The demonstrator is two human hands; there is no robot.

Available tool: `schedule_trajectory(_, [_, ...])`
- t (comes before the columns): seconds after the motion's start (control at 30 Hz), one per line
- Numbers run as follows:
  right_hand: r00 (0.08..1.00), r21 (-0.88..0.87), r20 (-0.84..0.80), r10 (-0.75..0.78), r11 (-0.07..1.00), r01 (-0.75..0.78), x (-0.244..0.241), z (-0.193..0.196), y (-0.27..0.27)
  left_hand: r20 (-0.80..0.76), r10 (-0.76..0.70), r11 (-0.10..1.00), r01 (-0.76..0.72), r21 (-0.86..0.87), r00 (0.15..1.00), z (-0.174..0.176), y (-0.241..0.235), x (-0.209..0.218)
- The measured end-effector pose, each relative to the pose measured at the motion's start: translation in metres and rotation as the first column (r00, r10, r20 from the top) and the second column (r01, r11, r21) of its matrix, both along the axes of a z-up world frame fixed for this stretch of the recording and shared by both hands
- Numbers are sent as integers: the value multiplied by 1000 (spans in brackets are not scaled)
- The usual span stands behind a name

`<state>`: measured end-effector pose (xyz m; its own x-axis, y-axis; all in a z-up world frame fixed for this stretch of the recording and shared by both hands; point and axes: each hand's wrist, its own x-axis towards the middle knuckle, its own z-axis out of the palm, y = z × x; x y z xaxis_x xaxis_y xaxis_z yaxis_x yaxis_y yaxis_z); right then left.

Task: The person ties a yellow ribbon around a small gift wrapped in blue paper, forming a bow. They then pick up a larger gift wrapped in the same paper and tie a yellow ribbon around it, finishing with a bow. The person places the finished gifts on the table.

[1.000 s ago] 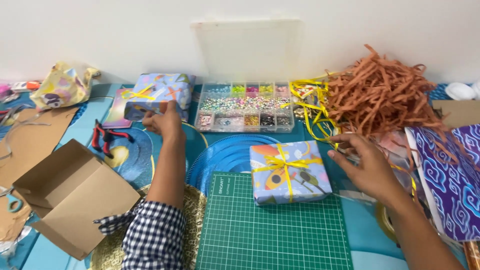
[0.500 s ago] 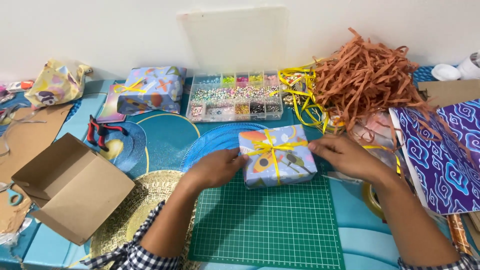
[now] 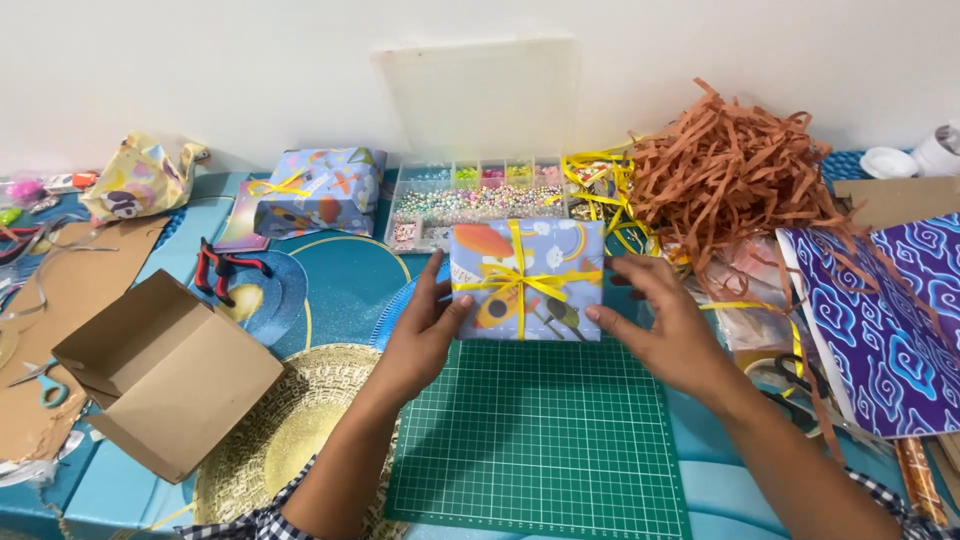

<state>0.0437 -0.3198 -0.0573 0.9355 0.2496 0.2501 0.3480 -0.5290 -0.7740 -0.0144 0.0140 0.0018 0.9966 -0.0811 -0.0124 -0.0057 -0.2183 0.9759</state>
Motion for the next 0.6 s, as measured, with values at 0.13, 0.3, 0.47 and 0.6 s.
schedule_trajectory(0.13, [971,478,-164,172,875,-75,-8,5,34,100,28,985,-10,-175,995,-3,15,-1])
schedule_trajectory(0.3, [907,545,-316,279,836,-67,-7,23,63,134,135,955,-94,-281,982,-26,41,8])
schedule_trajectory(0.47, [899,571,-338,278,820,-39,31,19,89,106,338,877,-271,-396,935,-53,51,15])
schedule_trajectory(0.6, [906,598,-333,260,802,-10,81,39,121,-106,553,728,-541,-421,827,-94,34,11])
